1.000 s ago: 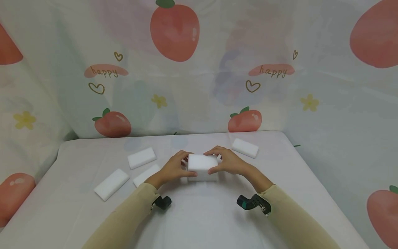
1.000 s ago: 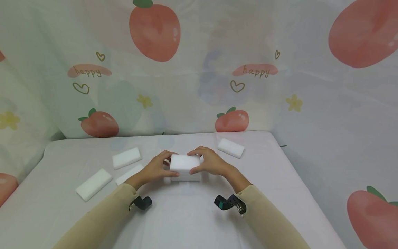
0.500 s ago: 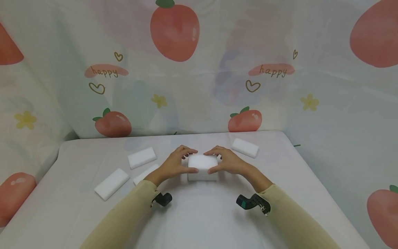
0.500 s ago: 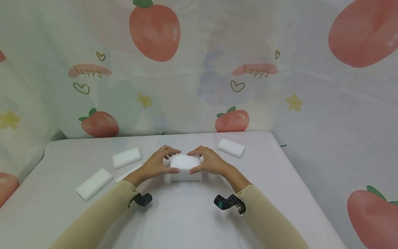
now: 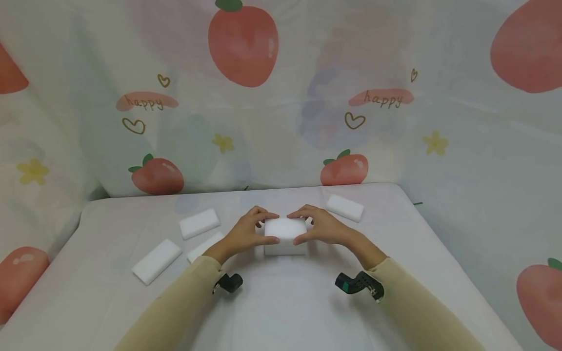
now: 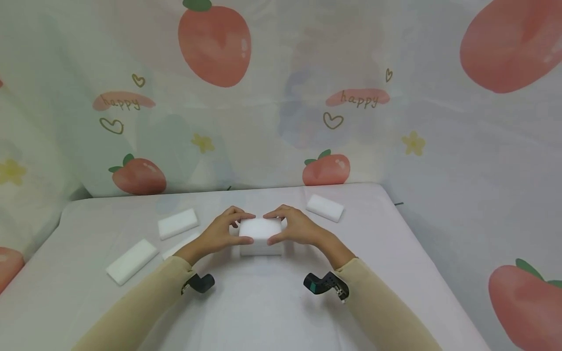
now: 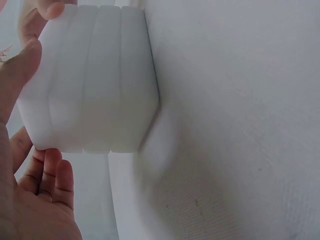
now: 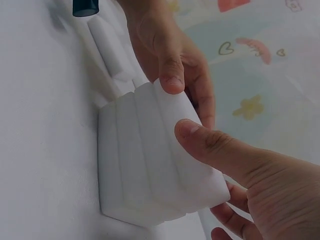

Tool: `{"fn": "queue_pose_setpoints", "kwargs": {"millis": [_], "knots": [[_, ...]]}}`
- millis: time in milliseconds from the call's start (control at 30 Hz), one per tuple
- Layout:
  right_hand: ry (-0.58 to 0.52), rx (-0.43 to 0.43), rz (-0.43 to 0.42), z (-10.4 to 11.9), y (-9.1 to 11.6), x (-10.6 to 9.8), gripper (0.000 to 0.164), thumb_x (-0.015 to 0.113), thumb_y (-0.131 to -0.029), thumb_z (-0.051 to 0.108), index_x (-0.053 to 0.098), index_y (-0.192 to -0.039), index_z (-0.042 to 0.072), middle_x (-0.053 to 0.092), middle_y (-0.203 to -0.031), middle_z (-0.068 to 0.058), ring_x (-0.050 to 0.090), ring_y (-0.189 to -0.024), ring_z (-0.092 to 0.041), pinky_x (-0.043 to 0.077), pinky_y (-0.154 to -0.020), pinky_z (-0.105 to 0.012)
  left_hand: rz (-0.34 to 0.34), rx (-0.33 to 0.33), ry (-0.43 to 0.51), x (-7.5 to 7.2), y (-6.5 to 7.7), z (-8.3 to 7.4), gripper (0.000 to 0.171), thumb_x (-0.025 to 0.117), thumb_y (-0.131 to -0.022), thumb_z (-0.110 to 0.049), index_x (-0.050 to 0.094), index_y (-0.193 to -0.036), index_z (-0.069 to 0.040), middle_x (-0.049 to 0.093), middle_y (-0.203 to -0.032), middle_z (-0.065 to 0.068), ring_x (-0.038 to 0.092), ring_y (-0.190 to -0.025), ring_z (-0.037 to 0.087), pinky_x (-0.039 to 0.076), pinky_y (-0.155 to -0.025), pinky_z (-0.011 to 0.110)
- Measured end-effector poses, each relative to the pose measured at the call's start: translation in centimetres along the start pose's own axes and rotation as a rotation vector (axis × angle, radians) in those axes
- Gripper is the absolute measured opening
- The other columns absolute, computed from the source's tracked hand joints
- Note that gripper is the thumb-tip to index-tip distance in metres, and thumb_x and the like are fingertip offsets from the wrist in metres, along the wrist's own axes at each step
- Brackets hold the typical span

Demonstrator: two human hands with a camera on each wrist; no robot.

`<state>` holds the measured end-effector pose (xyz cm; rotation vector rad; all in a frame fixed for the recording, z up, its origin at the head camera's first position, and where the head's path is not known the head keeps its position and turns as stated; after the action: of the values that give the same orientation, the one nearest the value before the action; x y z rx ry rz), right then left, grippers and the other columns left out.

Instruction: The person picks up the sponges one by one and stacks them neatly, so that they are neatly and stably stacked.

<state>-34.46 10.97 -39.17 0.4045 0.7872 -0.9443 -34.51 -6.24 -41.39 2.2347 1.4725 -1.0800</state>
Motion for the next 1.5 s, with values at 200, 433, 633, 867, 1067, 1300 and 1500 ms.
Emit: {"fn": "queue_pose_setpoints", "kwargs": {"millis": [200,433,633,867,1067,1300,1500], "knots": [[0.022,0.006,0.006,-0.1,0.3,-0.6,0.061,0.086,-0.076,0.033,0.064,-0.131,0.016,0.060,-0.126,-0.001,0.054,-0.111,-0.020,0.047,-0.094,-0.041,0.001,-0.014,0.000,0.0,0.0,0.0,0.061,0.085,-0.076,-0.036,0.064,-0.131,-0.019,0.052,-0.119,0.000,0.050,-0.105,0.015,0.048,-0.091,0.034],[0.074,-0.004,-0.011,-0.7,0.7,-2.7,0.059,0.082,-0.080,0.037,0.064,-0.130,0.013,0.063,-0.126,-0.004,0.057,-0.111,-0.027,0.048,-0.094,-0.049,0.004,-0.038,0.007,0.0,0.1,0.1,0.061,0.085,-0.076,-0.038,0.064,-0.131,-0.022,0.052,-0.118,-0.001,0.052,-0.103,0.016,0.047,-0.091,0.034],[0.098,0.020,-0.100,-3.1,0.9,-6.2,0.061,0.082,-0.081,0.032,0.061,-0.132,0.007,0.064,-0.126,-0.011,0.057,-0.112,-0.034,0.048,-0.093,-0.050,0.002,-0.018,0.025,0.0,0.4,0.1,0.062,0.085,-0.076,-0.038,0.063,-0.132,-0.022,0.052,-0.119,-0.001,0.052,-0.102,0.017,0.047,-0.091,0.034],[0.156,0.142,-0.176,-7.7,1.0,-9.7,0.069,0.081,-0.082,0.028,0.054,-0.137,-0.001,0.059,-0.130,-0.022,0.052,-0.116,-0.041,0.048,-0.092,-0.051,0.010,-0.025,0.022,0.1,0.3,0.2,0.061,0.085,-0.076,-0.038,0.063,-0.132,-0.022,0.052,-0.119,-0.002,0.053,-0.102,0.016,0.047,-0.091,0.034],[0.155,0.232,-0.194,-10.7,0.9,-10.7,0.073,0.079,-0.084,0.029,0.047,-0.142,-0.003,0.050,-0.138,-0.026,0.045,-0.123,-0.045,0.048,-0.092,-0.055,0.007,-0.030,0.019,0.1,0.2,0.3,0.061,0.085,-0.077,-0.036,0.063,-0.132,-0.021,0.052,-0.119,-0.001,0.054,-0.102,0.017,0.047,-0.091,0.034],[0.184,0.340,-0.162,-13.6,1.0,-10.4,0.084,0.079,-0.083,0.037,0.041,-0.146,-0.003,0.045,-0.143,-0.028,0.044,-0.127,-0.047,0.043,-0.099,-0.058,0.003,-0.025,0.023,0.1,0.3,0.2,0.060,0.085,-0.077,-0.036,0.063,-0.131,-0.021,0.052,-0.119,-0.002,0.055,-0.102,0.017,0.048,-0.091,0.034],[0.189,0.396,-0.125,-15.7,1.2,-9.6,0.088,0.080,-0.080,0.041,0.041,-0.145,-0.004,0.044,-0.143,-0.030,0.044,-0.128,-0.046,0.039,-0.103,-0.060,-0.001,-0.021,0.017,0.3,0.2,0.4,0.060,0.084,-0.077,-0.036,0.063,-0.131,-0.021,0.052,-0.120,-0.001,0.055,-0.101,0.018,0.048,-0.091,0.034]]}}
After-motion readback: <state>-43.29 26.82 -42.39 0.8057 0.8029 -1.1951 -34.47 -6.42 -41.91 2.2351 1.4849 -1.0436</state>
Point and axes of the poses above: each hand's wrist, its own y-axis away from the middle knuckle, its own x-axis out of the palm, z = x × y, the point moved 8 cm from there along -y, towards the middle knuckle
